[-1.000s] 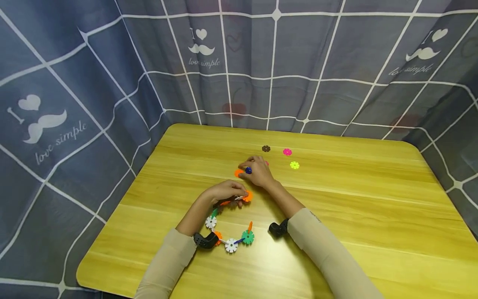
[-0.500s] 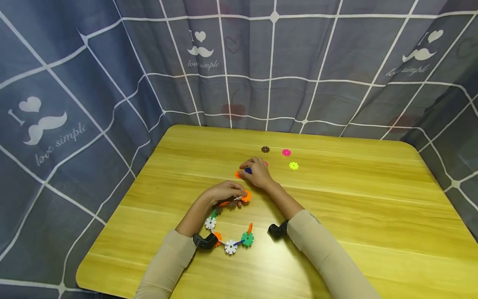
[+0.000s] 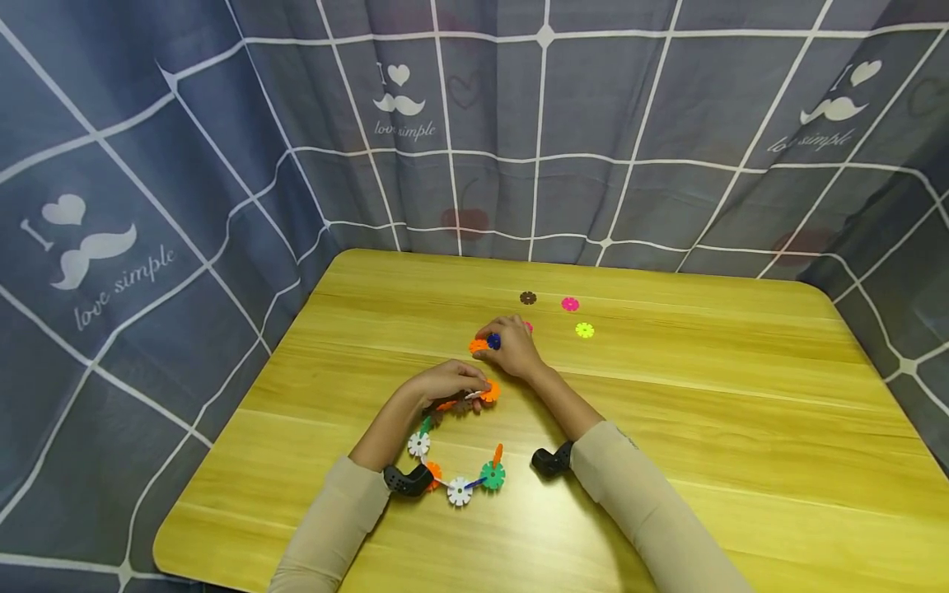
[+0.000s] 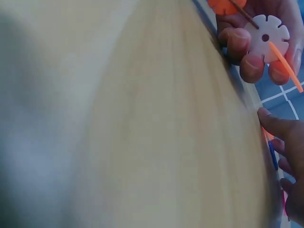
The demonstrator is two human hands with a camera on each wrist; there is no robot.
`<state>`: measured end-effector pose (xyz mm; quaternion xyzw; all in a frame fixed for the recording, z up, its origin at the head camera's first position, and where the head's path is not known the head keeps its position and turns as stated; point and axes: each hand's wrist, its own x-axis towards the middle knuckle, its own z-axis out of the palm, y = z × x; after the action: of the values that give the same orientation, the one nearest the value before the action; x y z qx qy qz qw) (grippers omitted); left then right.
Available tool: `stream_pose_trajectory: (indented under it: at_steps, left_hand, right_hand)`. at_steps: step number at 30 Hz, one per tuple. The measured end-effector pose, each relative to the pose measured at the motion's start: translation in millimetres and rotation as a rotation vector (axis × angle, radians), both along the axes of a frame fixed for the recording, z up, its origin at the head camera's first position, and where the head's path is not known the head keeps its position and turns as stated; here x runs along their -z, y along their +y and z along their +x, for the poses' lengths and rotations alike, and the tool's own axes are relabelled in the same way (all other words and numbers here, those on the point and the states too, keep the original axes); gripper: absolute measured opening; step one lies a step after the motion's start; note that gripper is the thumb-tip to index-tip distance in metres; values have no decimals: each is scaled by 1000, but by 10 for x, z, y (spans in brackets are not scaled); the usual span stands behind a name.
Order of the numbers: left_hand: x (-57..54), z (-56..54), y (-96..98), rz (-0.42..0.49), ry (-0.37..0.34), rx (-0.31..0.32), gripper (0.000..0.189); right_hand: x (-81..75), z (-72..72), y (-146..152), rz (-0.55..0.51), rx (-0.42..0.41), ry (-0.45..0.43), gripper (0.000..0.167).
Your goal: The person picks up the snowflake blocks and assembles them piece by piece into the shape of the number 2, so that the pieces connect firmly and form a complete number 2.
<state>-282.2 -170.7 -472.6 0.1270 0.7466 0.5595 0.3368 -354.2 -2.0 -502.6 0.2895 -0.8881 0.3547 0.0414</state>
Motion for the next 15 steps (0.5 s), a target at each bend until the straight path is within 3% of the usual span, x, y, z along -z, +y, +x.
stream_pose_trajectory:
  at_steps: [4, 7, 10, 15]
  left_hand:
    - [-1, 3, 10, 1, -4, -10, 21]
    - [2, 6, 16, 5, -12, -15, 22]
    - [10, 6, 17, 18, -29, -19, 22]
    - [-15, 15, 21, 45, -56, -35, 22]
  right_hand:
    - [28, 31, 40, -43, 5, 115, 33]
    - [33, 68, 115, -141, 5, 158, 35]
    - [19, 148, 242, -331, 1, 54, 34]
    - [13, 369, 486, -626, -25, -210, 33]
